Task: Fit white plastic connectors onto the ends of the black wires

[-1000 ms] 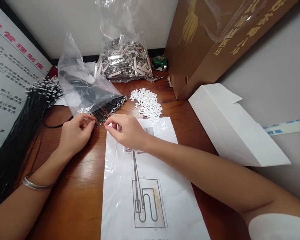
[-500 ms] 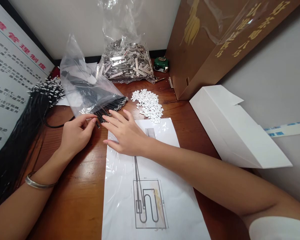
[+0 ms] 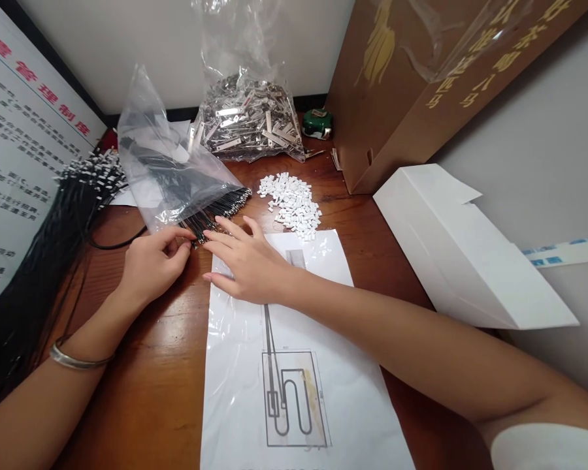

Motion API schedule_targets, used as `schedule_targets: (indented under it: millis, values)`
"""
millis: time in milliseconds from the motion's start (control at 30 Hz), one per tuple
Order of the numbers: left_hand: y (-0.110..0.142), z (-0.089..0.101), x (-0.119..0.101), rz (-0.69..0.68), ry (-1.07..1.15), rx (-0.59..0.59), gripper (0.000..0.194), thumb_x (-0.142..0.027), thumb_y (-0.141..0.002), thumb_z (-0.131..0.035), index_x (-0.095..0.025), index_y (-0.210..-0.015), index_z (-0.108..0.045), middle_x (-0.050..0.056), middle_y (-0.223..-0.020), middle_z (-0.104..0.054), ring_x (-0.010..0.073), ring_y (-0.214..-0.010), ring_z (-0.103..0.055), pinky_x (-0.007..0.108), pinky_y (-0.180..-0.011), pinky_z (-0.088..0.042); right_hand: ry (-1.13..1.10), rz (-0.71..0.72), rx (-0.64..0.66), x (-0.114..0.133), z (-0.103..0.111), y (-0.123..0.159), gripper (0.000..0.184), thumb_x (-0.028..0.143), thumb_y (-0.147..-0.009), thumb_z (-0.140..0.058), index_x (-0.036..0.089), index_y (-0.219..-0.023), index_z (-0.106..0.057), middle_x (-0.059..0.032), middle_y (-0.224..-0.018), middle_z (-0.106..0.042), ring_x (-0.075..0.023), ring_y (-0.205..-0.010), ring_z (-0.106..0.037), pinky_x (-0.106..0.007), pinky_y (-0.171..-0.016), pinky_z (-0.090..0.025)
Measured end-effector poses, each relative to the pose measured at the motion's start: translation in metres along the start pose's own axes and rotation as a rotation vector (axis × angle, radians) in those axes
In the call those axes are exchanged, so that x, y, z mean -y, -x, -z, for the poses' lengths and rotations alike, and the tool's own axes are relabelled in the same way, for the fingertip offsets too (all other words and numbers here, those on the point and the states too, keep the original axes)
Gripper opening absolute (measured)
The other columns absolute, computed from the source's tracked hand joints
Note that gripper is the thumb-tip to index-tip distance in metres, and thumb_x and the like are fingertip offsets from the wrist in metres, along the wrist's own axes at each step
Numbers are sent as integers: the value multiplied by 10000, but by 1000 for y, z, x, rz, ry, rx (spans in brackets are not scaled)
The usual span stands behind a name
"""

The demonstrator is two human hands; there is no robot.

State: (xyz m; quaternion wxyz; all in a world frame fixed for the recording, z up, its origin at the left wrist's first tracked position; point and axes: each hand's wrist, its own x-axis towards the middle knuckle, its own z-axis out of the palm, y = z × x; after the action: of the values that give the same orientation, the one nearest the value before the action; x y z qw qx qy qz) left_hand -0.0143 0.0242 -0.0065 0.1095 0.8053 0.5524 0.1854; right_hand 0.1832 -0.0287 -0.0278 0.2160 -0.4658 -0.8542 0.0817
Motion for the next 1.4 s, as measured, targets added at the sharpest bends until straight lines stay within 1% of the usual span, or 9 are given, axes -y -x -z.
schedule_targets:
  millis: [233, 433, 700, 833, 967, 1167, 1267, 1400]
  values:
    - [0, 0, -1, 13, 7, -2, 219, -281, -816, -559, -234, -916, -747, -19, -610, -650, 169, -612, -599, 280, -619, -381, -8, -5, -1, 0, 0, 0, 455, 441, -970, -515, 157, -1311, -617, -126, -1486, -551, -337, -1467, -380, -631, -1174, -257]
    - [0, 0, 0, -16, -9, -6, 246, -267, -810, -548, -249, -941, -756, -17, -627, -665, 173, -627, -618, 283, -638, -396, -11, -12, 6, 0, 0, -1, 465, 442, -975, -509, 138, -1309, -619, -132, -1488, -547, -336, -1449, -406, -617, -1176, -264]
    - [0, 0, -1, 4, 12, 12, 208, -280, -815, -551, -230, -907, -730, -22, -595, -625, 166, -607, -592, 284, -616, -376, -23, -21, 19, 1, 1, -1, 455, 444, -970, -516, 155, -1305, -624, -128, -1491, -545, -327, -1444, -416, -612, -1179, -258]
    - [0, 0, -1, 6, 65, -2, 183, -274, -816, -553, -216, -899, -705, -26, -586, -595, 156, -583, -556, 279, -618, -378, -21, -17, 16, 1, 1, 0, 470, 444, -973, -509, 135, -1311, -617, -133, -1492, -544, -332, -1443, -414, -615, -1178, -258]
    - [-1, 0, 0, 7, 127, -39, 160, -271, -818, -556, -201, -888, -682, -34, -562, -561, 146, -556, -534, 272, -615, -380, -24, -13, 13, 1, 1, 0, 461, 445, -976, -505, 152, -1311, -621, -127, -1491, -546, -327, -1439, -419, -610, -1180, -259]
    - [-2, -1, 1, 19, 150, -73, 179, -306, -848, -555, -191, -905, -680, -48, -505, -505, 138, -505, -501, 265, -583, -366, -21, -11, 14, 0, 1, -1, 451, 444, -971, -515, 164, -1306, -628, -121, -1481, -558, -327, -1433, -428, -601, -1178, -267]
    - [-2, -1, 2, 19, 149, -94, 216, -326, -867, -550, -183, -924, -701, -41, -513, -525, 135, -507, -510, 263, -579, -369, -17, -7, 15, 0, 1, -1, 463, 442, -972, -514, 148, -1314, -621, -129, -1486, -551, -332, -1436, -424, -609, -1179, -263]
    - [-2, -2, 2, -1, 155, -112, 254, -340, -886, -554, -176, -958, -734, -25, -550, -592, 132, -526, -546, 260, -586, -391, -17, -13, 24, 1, 3, -1, 468, 439, -970, -518, 140, -1317, -619, -131, -1486, -551, -334, -1436, -423, -603, -1180, -266]
